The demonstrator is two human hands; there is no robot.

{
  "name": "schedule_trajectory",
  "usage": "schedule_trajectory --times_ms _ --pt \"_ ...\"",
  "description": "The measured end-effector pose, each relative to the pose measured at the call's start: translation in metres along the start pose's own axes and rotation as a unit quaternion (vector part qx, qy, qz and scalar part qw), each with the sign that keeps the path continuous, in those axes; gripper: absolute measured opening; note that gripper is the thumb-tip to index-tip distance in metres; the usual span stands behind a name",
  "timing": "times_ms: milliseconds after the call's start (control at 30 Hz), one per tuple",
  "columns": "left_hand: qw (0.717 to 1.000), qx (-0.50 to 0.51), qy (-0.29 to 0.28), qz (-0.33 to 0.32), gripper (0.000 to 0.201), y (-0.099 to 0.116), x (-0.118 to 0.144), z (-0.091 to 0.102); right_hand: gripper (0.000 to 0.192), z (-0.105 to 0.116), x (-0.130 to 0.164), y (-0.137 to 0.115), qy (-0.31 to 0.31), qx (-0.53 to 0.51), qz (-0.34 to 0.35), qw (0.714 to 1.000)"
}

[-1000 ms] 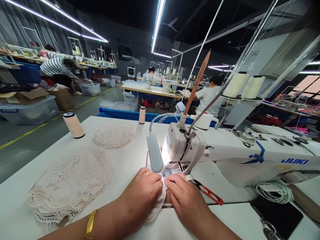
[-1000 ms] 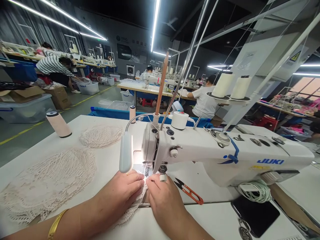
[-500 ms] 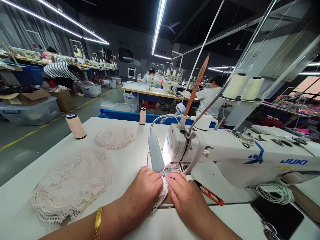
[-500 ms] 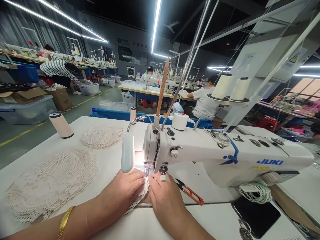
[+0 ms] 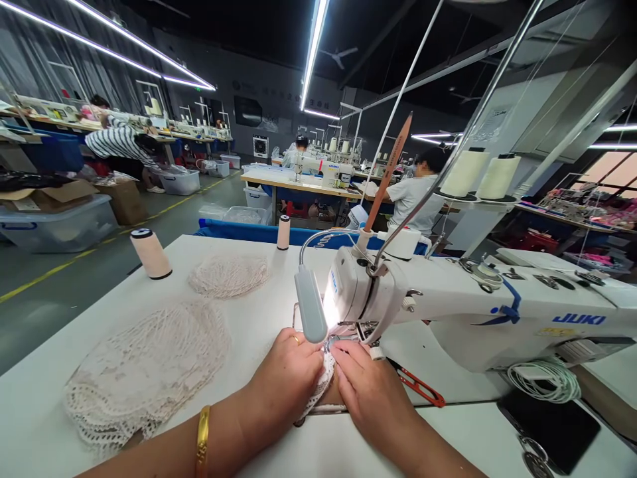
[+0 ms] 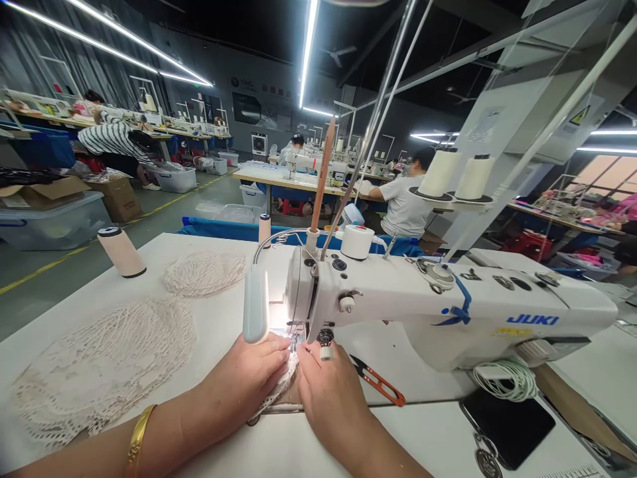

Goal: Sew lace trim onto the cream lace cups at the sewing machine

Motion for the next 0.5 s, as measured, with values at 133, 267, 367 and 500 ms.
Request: schedule_trajectory --times_ms 133,267,367,500 --pt "0.997 0.031 -0.035 0.055 0.015 -0.001 0.006 0.002 0.033 0.001 0.001 0.0 0.011 0.012 0.013 1.0" --pt "0.989 0.04 -0.092 0.109 0.019 0.007 0.016 0.008 0.036 0.0 0.001 -0.001 0.025 -0.001 0.044 0.999" --pt "0.99 0.021 -0.091 0.108 0.016 0.01 0.017 0.011 0.029 0.001 -0.002 0.002 0.016 -0.085 -0.026 0.996" --pt "0.99 0.069 -0.061 0.108 0.022 0.005 0.003 0.014 0.026 0.005 -0.007 0.006 0.01 -0.189 -0.131 0.973"
Point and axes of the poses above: each hand's wrist, its own x-axis away from the middle knuckle, its own z-axis out of the back of the hand, y = z × x, the point moved 2 cm from there along -x, towards the middle knuckle, and after that the axes turned 14 degrees about z, right-handed, at the moved point
